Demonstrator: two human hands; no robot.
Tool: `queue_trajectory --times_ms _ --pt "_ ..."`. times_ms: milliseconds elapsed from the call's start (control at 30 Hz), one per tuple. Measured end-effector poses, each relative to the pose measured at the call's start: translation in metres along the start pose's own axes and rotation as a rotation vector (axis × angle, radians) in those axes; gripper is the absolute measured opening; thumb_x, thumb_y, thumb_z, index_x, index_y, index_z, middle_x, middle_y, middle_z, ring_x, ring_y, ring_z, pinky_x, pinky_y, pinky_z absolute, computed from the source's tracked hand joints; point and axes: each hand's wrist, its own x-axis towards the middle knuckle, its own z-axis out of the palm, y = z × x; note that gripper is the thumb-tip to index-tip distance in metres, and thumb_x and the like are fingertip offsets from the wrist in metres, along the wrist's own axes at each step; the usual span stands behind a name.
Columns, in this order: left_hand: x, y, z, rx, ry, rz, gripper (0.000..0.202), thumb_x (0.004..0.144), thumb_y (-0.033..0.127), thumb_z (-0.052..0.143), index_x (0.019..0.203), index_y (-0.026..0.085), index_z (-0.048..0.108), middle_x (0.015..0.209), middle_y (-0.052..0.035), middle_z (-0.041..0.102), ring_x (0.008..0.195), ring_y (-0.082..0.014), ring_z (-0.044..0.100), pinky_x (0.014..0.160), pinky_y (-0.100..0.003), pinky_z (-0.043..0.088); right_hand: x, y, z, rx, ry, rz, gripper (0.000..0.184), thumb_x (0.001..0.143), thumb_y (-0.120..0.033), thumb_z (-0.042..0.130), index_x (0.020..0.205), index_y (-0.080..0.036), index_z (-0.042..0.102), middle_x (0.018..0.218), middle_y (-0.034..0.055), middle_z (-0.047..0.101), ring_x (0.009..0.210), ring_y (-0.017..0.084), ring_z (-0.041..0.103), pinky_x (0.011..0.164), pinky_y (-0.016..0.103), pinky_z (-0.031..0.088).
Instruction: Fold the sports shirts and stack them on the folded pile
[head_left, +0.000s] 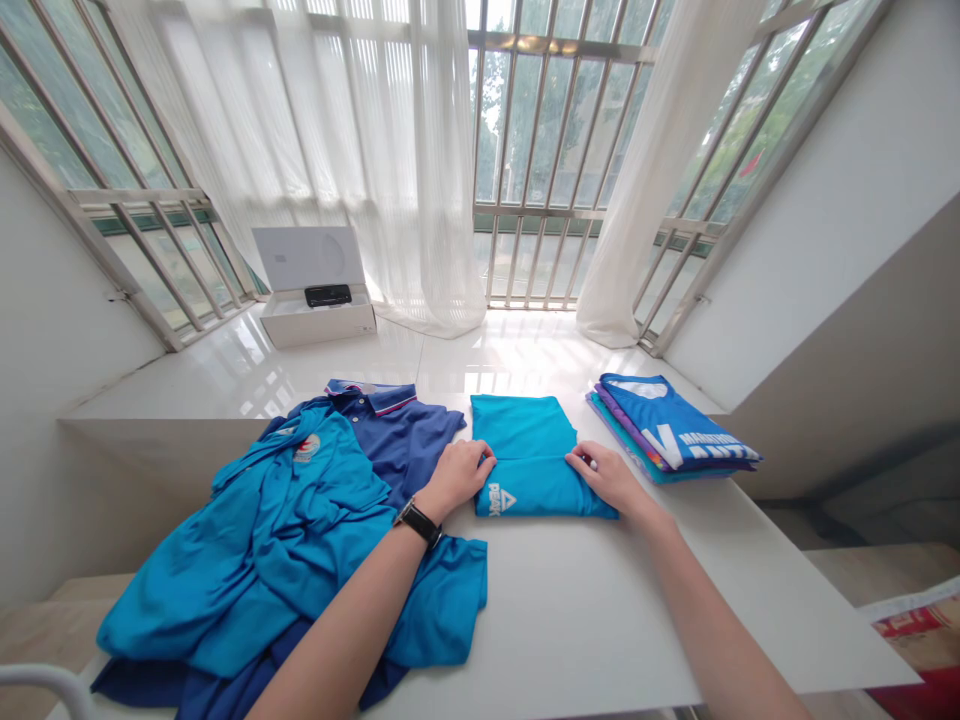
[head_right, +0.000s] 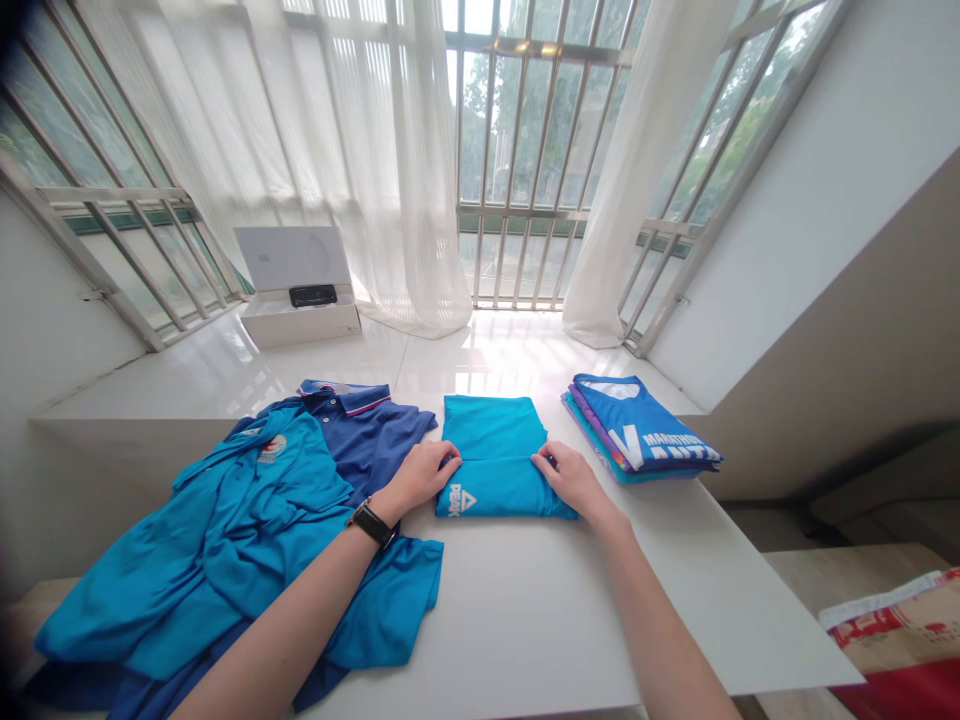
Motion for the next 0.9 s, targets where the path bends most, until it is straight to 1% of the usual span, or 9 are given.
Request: queue_trajectory --times_ms 267,433,500,567,733,800,833,900 --pt "0.003 -0.003 0.005 0.030 -0.021 -0.059 0.025 0.097 0.035 0.048 0.094 0.021 0.069 0.096 -0.0057 0.074 0.090 -0.0224 0.067 0.078 -0.030 0.045 0.003 0.003 0.002 0.035 0.002 0.003 0.034 0.092 -0.050 0.046 0.076 -0.023 0.058 0.076 0.0029 0.066 0.072 0.020 0.060 0.068 0.030 0.043" --pt "0.010 0.001 0.001 0.097 -0.088 -0.126 0.027 0.098 0.040 0.048 0.093 0.021 0.066 0.093 -0.0066 0.074 0.088 -0.0240 0.068 0.073 -0.030 0.045 0.002 0.002 0.001 0.045 0.013 0.005 0.033 0.092 -0.049 0.047 0.075 -0.023 0.057 0.076 0.0031 0.067 0.071 0.020 0.059 0.067 0.030 0.043" --pt "0.013 0.002 -0.001 0.109 -0.117 -0.130 0.026 0.097 0.040 0.048 0.093 0.021 0.066 0.092 -0.0068 0.074 0.088 -0.0241 0.068 0.070 -0.029 0.044 0.002 0.003 0.001 0.044 0.015 0.015 0.032 0.091 -0.049 0.048 0.074 -0.023 0.057 0.076 0.0032 0.067 0.071 0.020 0.059 0.067 0.030 0.043" --pt "0.014 0.002 -0.002 0.103 -0.119 -0.128 0.026 0.097 0.040 0.048 0.092 0.021 0.065 0.091 -0.0064 0.074 0.087 -0.0234 0.068 0.068 -0.028 0.043 0.002 0.005 0.001 0.041 0.019 0.025 0.032 0.089 -0.050 0.050 0.074 -0.023 0.057 0.076 0.0030 0.067 0.070 0.020 0.059 0.067 0.031 0.043" --pt "0.009 -0.001 0.000 0.088 -0.053 -0.138 0.025 0.098 0.039 0.050 0.089 0.021 0.065 0.087 -0.0050 0.073 0.081 -0.0216 0.067 0.066 -0.028 0.041 0.001 0.007 0.000 0.046 0.035 0.069 0.030 0.085 -0.050 0.055 0.072 -0.023 0.056 0.072 0.0020 0.065 0.066 0.019 0.058 0.063 0.030 0.043" --pt "0.007 0.002 -0.001 0.105 -0.012 -0.103 0.022 0.097 0.036 0.052 0.087 0.021 0.064 0.086 -0.0046 0.072 0.080 -0.0211 0.066 0.068 -0.029 0.042 0.001 0.006 -0.001 0.054 0.045 0.091 0.029 0.084 -0.050 0.057 0.072 -0.023 0.056 0.072 0.0022 0.066 0.065 0.019 0.058 0.062 0.030 0.043" --pt "0.006 0.004 -0.002 0.129 0.035 -0.068 0.022 0.098 0.035 0.052 0.086 0.020 0.064 0.086 -0.0048 0.072 0.082 -0.0213 0.065 0.070 -0.030 0.042 0.001 0.005 -0.001 0.055 0.049 0.097 0.029 0.084 -0.049 0.057 0.072 -0.023 0.056 0.072 0.0025 0.066 0.065 0.019 0.058 0.062 0.030 0.043" --pt "0.003 0.014 -0.006 0.193 0.172 0.016 0.023 0.099 0.033 0.049 0.086 0.020 0.063 0.088 -0.0060 0.070 0.087 -0.0226 0.063 0.077 -0.034 0.043 0.001 0.005 -0.001 0.050 0.047 0.095 0.028 0.084 -0.049 0.057 0.072 -0.023 0.057 0.074 0.0030 0.067 0.066 0.019 0.059 0.064 0.030 0.044"
